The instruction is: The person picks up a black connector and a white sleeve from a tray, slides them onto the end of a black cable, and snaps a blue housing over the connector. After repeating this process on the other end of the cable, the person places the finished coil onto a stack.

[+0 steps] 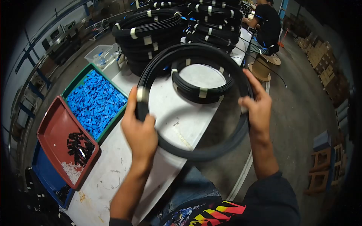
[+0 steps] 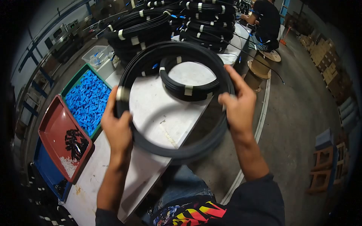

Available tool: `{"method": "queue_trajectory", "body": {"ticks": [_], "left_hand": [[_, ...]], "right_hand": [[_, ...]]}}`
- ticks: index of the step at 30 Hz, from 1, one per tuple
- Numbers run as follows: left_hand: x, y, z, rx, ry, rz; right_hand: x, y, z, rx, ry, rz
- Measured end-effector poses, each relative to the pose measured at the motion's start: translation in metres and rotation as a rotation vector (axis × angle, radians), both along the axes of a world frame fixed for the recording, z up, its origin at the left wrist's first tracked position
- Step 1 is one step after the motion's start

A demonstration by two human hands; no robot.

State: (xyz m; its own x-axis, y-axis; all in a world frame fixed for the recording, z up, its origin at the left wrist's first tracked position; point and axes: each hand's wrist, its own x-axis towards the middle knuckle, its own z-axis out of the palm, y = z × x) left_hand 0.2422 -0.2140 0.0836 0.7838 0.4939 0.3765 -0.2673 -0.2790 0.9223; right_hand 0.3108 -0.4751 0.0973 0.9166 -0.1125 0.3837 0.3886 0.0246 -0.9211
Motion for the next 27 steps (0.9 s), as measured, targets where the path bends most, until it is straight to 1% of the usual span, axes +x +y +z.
{"method": "queue_trajectory", "body": {"ticks": [1,3,4,6,8,11,12,14,17,19,21,23,25,26,27], "left_hand": [[0.031,-0.005,0.005,0.007,0.021,-0.014],[0.099,-0.005,-0.005,0.107,-0.031,-0.003],[0.122,-0.012,-0.002,0.038,0.006,-0.026],[0.163,-0.018,-0.003,-0.06,0.118,-0.055],[0.193,-0.02,-0.011,-0.077,0.237,-0.042],[0.227,-0.015,-0.032,0.061,0.284,-0.014],[0.236,-0.013,-0.037,0.063,0.284,-0.018],[0.254,-0.008,-0.051,0.047,0.264,-0.006],[0.254,-0.011,-0.039,0.094,0.317,0.0],[0.256,-0.01,-0.037,0.074,0.344,-0.033],[0.256,-0.013,-0.038,0.173,0.301,-0.017],[0.253,-0.012,-0.039,0.185,0.298,-0.015],[0.244,-0.012,-0.026,0.141,0.372,-0.108],[0.252,-0.007,-0.036,0.14,0.328,-0.107],[0.25,-0.007,-0.034,0.185,0.311,-0.103]], "right_hand": [[0.021,-0.005,0.004,0.018,-0.009,-0.053],[0.063,-0.016,0.005,0.03,-0.002,-0.096],[0.084,-0.021,0.001,0.035,-0.009,-0.106],[0.123,-0.028,-0.01,0.084,0.063,-0.127],[0.155,-0.034,-0.024,0.066,0.098,-0.144],[0.187,-0.034,-0.039,0.04,0.16,-0.187],[0.195,-0.033,-0.04,0.027,0.167,-0.183],[0.206,-0.031,-0.042,0.007,0.192,-0.182],[0.211,-0.027,-0.04,-0.061,0.215,-0.198],[0.217,-0.032,-0.047,-0.054,0.226,-0.185],[0.222,-0.039,-0.055,-0.038,0.246,-0.172],[0.227,-0.043,-0.063,-0.082,0.251,-0.186],[0.223,-0.04,-0.062,-0.054,0.2,-0.18],[0.221,-0.038,-0.061,-0.059,0.19,-0.161],[0.219,-0.036,-0.057,-0.062,0.194,-0.166]]}}
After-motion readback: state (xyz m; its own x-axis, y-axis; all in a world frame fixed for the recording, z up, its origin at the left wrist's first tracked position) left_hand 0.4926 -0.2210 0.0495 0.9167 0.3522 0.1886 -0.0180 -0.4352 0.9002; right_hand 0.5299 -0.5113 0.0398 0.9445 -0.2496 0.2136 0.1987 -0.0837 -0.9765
